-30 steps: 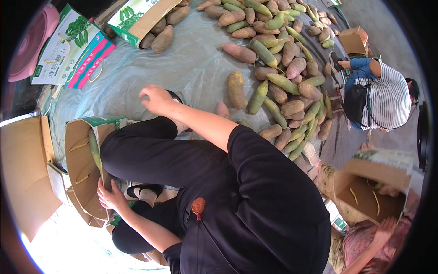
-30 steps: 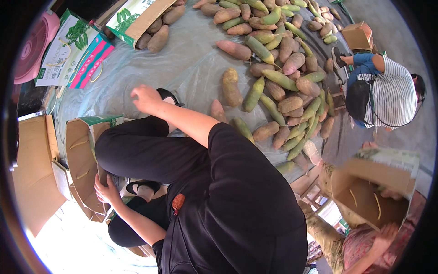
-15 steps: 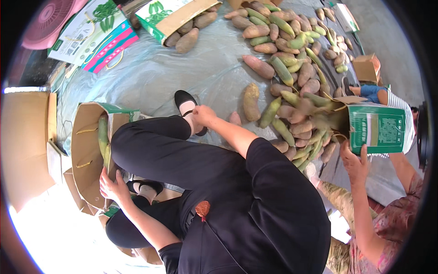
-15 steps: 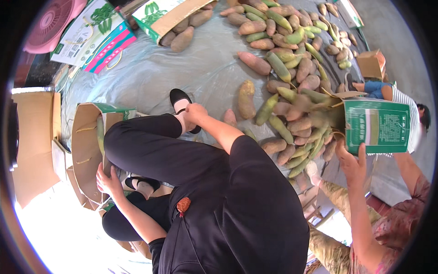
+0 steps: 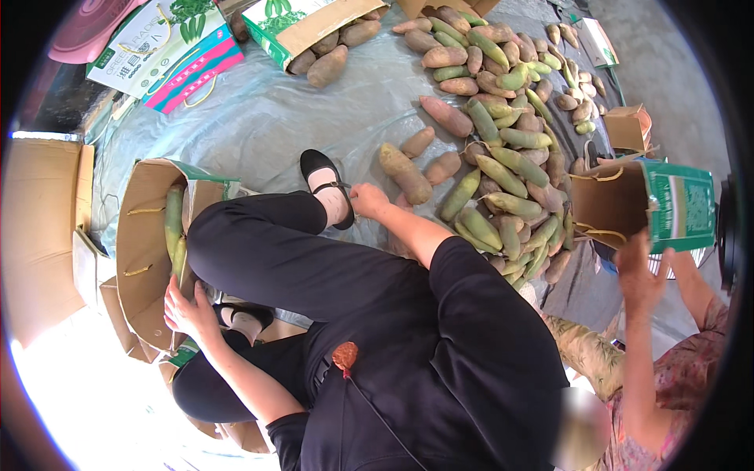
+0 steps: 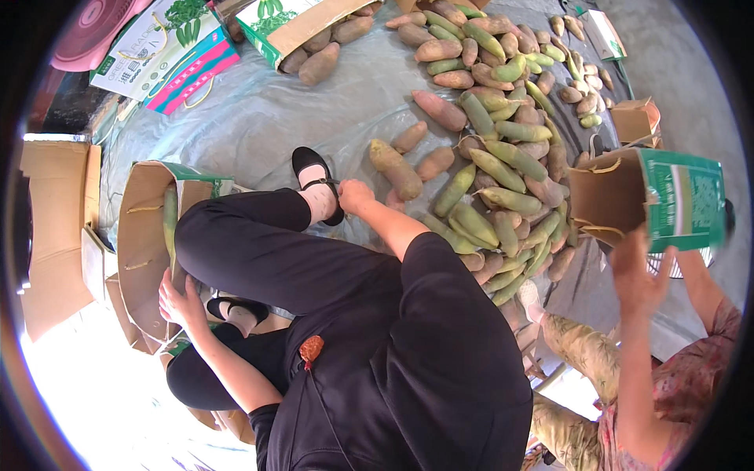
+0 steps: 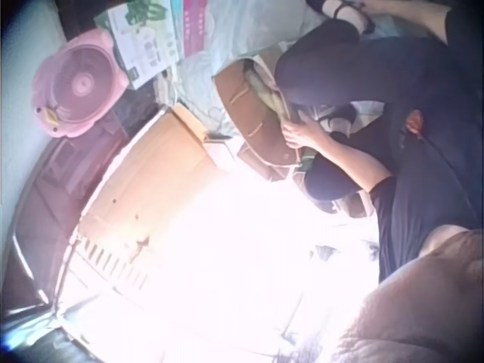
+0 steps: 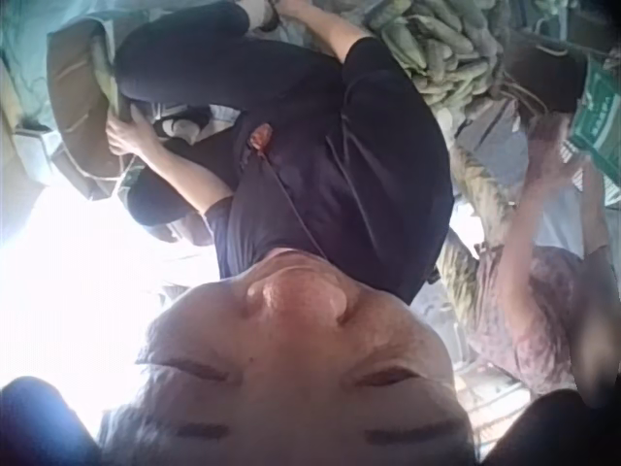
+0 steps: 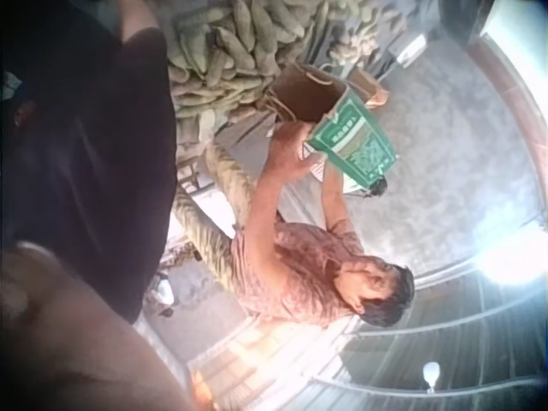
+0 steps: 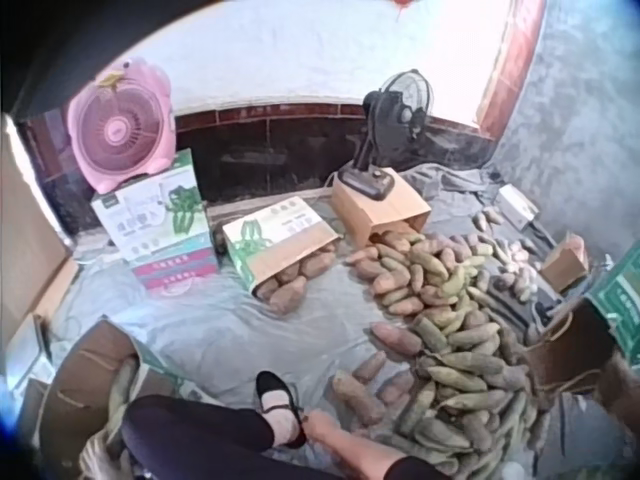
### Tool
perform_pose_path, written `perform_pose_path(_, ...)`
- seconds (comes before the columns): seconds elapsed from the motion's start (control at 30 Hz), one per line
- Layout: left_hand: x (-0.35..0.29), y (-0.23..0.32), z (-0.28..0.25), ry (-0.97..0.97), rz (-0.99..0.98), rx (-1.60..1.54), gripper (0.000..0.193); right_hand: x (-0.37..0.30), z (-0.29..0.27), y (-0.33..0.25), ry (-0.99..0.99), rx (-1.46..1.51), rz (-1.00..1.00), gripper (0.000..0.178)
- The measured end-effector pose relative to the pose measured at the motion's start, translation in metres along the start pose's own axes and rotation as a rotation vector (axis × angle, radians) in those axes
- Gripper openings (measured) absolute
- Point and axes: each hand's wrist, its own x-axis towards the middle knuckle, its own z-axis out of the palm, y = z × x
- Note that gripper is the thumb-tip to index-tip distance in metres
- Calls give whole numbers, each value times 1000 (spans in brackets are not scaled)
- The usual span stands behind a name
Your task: The recorder is sorting various melons/vegetables and weighing them into bags and boxes on a floor covered with plastic.
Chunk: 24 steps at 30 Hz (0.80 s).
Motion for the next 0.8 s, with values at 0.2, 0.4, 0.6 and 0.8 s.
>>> perform_pose_path(0.2, 1, -7, 4, -5, 0, 13, 52, -14, 6, 6, -57, -48, 13, 24)
perform_pose_path(0.4, 0, -4, 3, -4, -5, 14, 53, -25, 11, 18, -81, -31, -28, 23)
perform_pose_path(0.6, -1, -7, 2, 1, -1, 11, 53, -36, -7, 48, 134, 65, -16, 20)
perform_pose_path(0.8, 1, -1, 3, -1, -4, 13, 54, -37, -16, 101, 289, 150, 140, 20)
